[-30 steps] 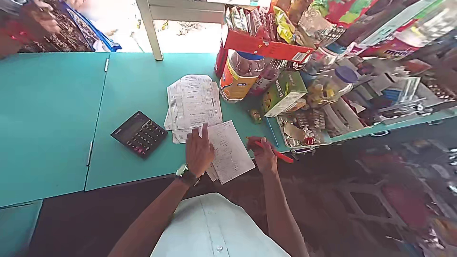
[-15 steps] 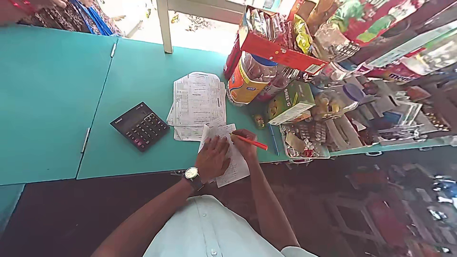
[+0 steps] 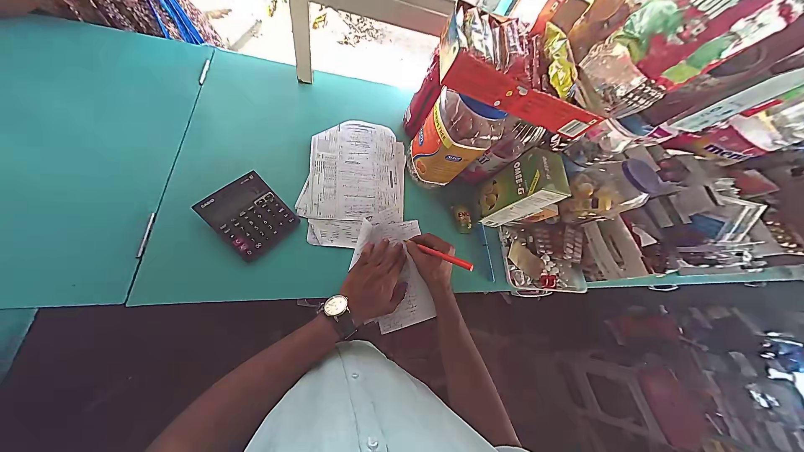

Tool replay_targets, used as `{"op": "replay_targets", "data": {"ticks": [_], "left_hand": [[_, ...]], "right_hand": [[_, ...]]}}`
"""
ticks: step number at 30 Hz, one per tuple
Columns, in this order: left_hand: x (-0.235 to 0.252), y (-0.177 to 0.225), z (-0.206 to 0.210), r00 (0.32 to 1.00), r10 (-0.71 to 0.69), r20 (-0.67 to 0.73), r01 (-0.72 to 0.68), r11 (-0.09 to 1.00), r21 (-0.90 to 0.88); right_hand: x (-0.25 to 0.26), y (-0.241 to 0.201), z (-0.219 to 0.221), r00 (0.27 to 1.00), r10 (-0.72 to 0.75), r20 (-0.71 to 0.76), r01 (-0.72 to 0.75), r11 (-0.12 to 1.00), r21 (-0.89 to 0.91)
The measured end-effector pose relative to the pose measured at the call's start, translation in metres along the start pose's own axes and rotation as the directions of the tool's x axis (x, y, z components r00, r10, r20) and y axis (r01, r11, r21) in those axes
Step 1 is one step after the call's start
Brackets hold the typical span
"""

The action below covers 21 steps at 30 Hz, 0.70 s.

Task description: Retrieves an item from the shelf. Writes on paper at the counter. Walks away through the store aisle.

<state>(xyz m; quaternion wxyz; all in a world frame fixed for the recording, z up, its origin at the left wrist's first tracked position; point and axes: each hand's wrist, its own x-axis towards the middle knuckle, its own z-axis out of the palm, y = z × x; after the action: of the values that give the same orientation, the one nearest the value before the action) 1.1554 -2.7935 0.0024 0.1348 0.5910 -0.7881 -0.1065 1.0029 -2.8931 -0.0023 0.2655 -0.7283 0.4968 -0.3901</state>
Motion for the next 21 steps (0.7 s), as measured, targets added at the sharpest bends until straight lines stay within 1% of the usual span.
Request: {"op": "replay_targets", "data": {"ticks": [4, 10, 13, 21], "left_hand": [[0.0005, 0.0000, 0.0007, 1.000, 0.004, -0.013, -0.004, 1.000, 0.008], [0.0008, 0.0004, 0.0013, 1.000, -0.006, -0.018, 0.005, 1.000, -0.018], [0.0006, 0.0000, 0.0021, 1.000, -0.002, -0.020, 0.002, 1.000, -0.002], [0.0003, 0.0001, 0.0036, 0.999, 0.003, -0.033, -0.003, 1.000, 0.011]], "right_hand": [[0.0003, -0.0002, -0.0007, 1.000, 0.007, 0.008, -0.007, 1.000, 0.008], [-0.0002, 0.0022, -0.0016, 1.000, -0.006, 0.007, 0.005, 0.997, 0.071], [-0.0006, 0.0039, -0.0009, 1.000, -0.023, 0.000, 0.023, 0.995, 0.098], [-0.0008, 0.0048, -0.0013, 1.000, -0.023, 0.006, 0.023, 0.998, 0.052]]}}
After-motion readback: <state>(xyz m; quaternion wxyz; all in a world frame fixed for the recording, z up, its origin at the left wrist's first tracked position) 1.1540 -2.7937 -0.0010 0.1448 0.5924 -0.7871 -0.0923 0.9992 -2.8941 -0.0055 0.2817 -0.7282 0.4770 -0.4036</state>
